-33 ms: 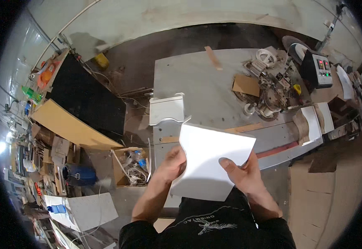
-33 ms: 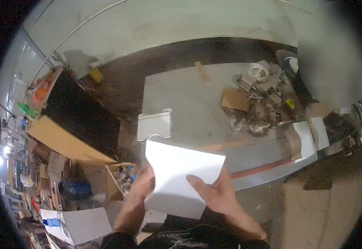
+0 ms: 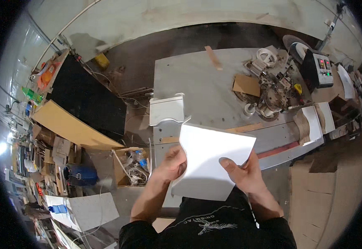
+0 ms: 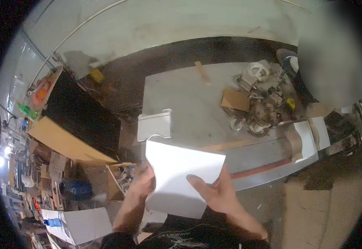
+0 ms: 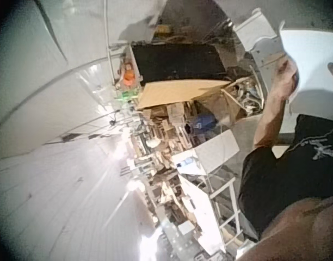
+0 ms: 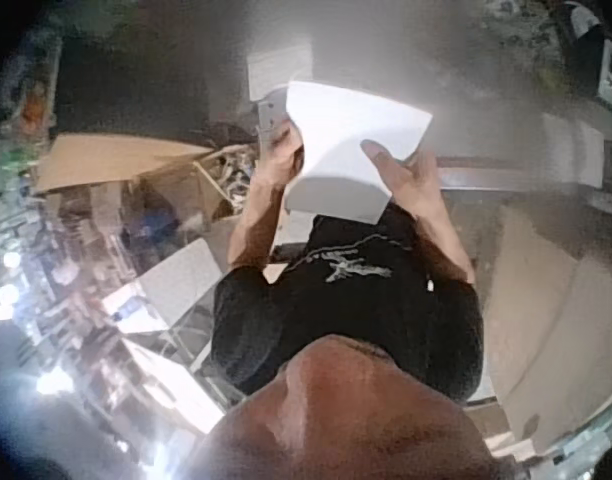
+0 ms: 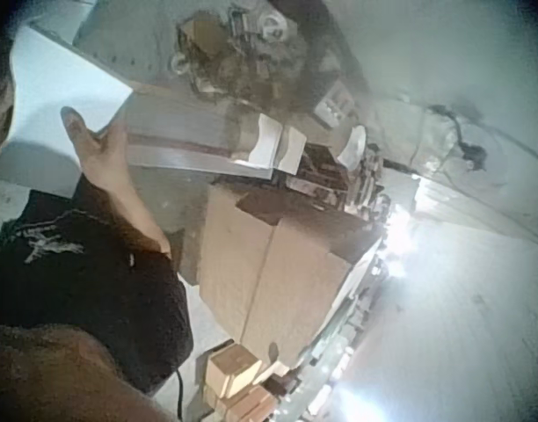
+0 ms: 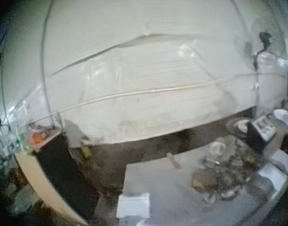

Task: The person carries panels and a stack of curved workpieces to a machine table, operates the machine controls, and feeds the curved pieces along the edge banding roller by hand.

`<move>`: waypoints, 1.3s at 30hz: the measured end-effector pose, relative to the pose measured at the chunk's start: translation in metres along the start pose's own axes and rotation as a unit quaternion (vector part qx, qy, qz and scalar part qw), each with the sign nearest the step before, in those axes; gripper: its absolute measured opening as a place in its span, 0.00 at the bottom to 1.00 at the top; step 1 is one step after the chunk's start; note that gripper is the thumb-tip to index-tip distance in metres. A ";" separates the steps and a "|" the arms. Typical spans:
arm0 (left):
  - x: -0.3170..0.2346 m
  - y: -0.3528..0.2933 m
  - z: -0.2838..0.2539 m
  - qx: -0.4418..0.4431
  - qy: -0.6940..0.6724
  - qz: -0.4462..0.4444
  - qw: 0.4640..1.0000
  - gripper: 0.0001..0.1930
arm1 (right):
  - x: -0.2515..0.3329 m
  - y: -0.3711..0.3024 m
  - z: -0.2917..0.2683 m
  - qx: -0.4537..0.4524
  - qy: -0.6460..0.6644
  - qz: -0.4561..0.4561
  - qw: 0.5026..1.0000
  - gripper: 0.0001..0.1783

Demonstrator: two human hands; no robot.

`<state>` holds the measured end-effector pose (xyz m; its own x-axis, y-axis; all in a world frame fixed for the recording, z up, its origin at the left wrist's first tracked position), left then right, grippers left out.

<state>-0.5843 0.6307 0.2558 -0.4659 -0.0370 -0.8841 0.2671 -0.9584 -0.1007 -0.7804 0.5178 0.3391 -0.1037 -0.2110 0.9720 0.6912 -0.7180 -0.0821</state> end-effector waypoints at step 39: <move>-0.039 -0.004 0.001 0.121 -0.181 -0.149 0.965 0.39 | -0.004 0.056 -0.005 -0.152 0.120 -0.017 0.981 0.18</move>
<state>-0.5680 0.6356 0.2906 -0.7670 0.1961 -0.6109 -0.1080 -0.9780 -0.1784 -0.7450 0.4754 0.3294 -0.3135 -0.3065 0.8987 0.4430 -0.8844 -0.1471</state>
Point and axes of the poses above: each hand's wrist, its own y-axis towards the middle knuckle, its own z-axis out of the palm, x = y × z, the point moved 3 cm from there along y, towards the middle knuckle, and after that the axes turned 6 degrees about z, right-handed, at the moved point
